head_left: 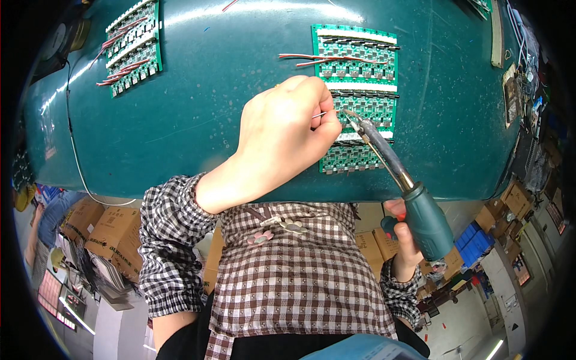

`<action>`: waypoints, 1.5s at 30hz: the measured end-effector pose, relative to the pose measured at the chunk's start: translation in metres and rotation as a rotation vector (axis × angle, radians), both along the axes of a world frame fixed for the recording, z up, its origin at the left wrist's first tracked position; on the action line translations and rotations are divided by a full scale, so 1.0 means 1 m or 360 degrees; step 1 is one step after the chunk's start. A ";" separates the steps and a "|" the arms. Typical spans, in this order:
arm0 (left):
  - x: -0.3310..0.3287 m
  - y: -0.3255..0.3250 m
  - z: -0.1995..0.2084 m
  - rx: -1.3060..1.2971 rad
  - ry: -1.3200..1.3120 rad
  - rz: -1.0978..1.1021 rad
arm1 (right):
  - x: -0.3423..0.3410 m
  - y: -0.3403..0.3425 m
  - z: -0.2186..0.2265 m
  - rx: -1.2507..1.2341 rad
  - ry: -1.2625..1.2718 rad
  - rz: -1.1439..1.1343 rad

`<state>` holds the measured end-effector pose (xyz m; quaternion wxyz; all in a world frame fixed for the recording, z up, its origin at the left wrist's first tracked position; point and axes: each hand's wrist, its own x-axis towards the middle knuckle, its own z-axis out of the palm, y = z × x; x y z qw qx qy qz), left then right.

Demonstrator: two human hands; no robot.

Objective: The person places wires onto circuit boards by hand, solders the connections using a soldering iron, and lifts the board to turn it over.

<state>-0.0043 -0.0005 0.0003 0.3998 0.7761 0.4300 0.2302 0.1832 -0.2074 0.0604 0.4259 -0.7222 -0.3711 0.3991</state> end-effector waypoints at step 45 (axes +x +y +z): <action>-0.001 -0.007 0.003 -0.0063 -0.0042 0.0083 | 0.024 0.008 -0.005 0.0246 0.0574 -0.0561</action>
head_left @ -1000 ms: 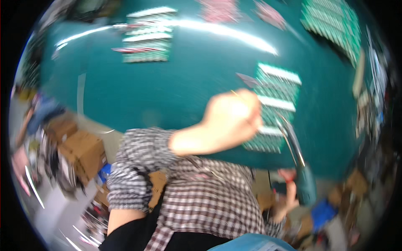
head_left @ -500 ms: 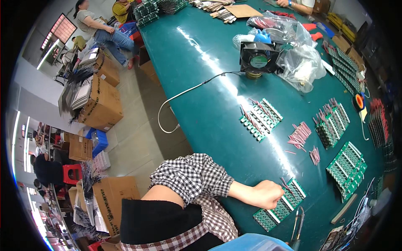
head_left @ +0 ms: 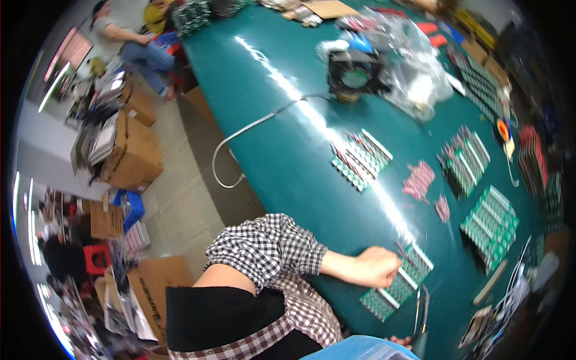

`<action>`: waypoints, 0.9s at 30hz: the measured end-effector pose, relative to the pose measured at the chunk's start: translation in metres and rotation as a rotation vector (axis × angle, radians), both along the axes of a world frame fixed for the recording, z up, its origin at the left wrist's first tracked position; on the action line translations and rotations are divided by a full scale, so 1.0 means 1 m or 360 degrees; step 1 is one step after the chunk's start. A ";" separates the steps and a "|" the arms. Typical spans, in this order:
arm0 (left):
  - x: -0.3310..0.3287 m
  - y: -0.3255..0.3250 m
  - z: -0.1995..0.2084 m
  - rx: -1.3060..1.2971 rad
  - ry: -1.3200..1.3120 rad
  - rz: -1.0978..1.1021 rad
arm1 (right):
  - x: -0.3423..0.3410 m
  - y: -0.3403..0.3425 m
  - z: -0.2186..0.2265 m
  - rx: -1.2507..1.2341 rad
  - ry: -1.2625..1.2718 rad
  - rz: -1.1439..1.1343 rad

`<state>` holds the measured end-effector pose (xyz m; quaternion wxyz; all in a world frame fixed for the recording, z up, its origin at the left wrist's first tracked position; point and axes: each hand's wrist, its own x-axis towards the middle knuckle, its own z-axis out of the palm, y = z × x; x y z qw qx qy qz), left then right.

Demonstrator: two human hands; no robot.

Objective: The person places wires onto circuit boards by hand, solders the connections using a soldering iron, and lifts the board to turn it over.

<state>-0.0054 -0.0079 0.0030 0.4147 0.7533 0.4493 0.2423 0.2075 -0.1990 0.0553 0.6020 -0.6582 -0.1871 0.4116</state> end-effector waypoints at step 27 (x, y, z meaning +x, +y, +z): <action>-0.002 0.000 0.002 0.0175 0.0001 -0.0018 | 0.033 0.008 -0.014 -0.0075 0.0343 0.0053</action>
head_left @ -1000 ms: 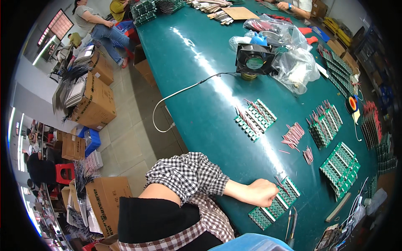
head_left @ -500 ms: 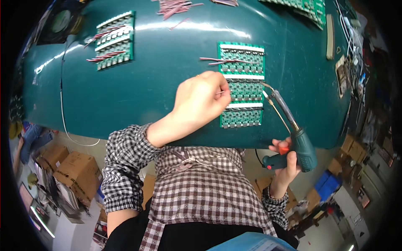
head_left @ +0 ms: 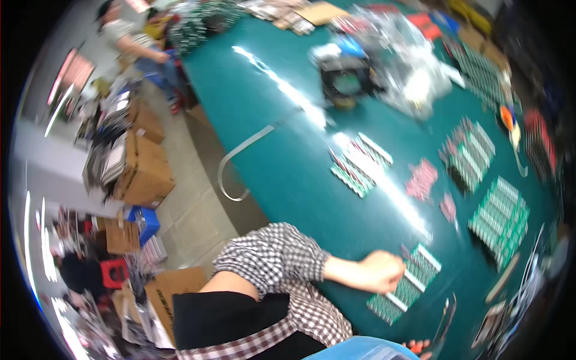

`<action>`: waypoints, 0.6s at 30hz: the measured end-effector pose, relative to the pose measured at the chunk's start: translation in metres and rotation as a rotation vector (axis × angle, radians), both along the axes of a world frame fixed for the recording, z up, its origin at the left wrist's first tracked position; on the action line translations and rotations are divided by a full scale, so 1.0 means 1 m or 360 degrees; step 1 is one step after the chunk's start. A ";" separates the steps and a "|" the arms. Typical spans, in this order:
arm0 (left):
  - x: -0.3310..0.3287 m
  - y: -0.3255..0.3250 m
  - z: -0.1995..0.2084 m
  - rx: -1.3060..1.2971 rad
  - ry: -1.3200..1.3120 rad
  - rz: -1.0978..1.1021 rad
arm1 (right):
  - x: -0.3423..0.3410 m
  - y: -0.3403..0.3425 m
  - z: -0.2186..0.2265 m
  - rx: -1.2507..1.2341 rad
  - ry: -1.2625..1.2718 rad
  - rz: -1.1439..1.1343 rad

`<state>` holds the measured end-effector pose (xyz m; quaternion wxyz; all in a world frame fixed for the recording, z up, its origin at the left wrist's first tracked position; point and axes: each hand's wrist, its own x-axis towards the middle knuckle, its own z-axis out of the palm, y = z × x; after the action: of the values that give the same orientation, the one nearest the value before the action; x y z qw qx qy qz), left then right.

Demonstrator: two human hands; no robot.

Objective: The person places wires onto circuit boards by hand, solders the connections using a soldering iron, and lifts the board to turn it over.

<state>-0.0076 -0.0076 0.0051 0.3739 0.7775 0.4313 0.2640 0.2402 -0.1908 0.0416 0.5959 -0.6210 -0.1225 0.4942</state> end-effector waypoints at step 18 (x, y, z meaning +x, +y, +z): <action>0.001 -0.001 -0.011 -0.0064 -0.0192 -0.0111 | 0.010 0.027 -0.018 0.0511 0.0254 -0.0806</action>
<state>-0.0064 -0.0090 -0.0058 0.4238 0.7670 0.3858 0.2884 0.2497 -0.1633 0.0235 0.7984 -0.4889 0.0066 0.3515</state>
